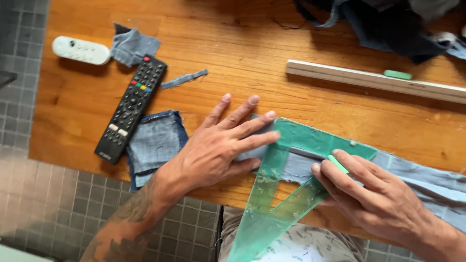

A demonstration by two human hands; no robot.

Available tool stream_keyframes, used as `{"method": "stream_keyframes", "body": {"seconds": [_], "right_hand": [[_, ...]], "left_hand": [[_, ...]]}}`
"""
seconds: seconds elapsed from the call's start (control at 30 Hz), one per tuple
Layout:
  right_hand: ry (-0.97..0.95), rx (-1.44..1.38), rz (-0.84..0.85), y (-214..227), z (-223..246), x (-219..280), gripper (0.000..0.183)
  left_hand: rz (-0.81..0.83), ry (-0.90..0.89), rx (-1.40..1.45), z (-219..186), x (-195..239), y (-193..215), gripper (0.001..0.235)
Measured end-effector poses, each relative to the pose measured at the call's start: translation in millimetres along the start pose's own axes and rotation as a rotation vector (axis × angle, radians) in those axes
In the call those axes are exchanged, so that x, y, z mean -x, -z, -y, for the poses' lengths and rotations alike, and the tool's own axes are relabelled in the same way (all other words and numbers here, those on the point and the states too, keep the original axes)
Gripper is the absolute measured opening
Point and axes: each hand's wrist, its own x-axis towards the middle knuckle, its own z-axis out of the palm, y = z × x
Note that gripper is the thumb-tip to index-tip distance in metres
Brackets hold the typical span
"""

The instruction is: Measuring, marking, and cutting fabric pieces on a wooden table using a ruler, triangle, and scissors.

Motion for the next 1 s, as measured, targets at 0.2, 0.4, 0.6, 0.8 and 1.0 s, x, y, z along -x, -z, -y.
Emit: {"method": "stream_keyframes", "body": {"seconds": [0.2,0.4,0.6,0.8,1.0], "right_hand": [[0.019,-0.102,-0.011,-1,-3,9,0.039],[-0.019,-0.122,-0.043,0,-5,7,0.043],[-0.055,-0.154,-0.040,1,0,9,0.046],[-0.386,-0.043,-0.229,18,22,39,0.013],[-0.401,-0.081,-0.120,14,44,60,0.042]], "left_hand": [[0.007,-0.049,-0.010,2,0,3,0.052],[-0.002,-0.069,0.024,3,1,3,0.046],[-0.015,-0.076,0.002,3,2,1,0.046],[-0.042,-0.065,0.015,0,-1,2,0.044],[0.012,-0.068,0.032,1,-2,7,0.056]]}}
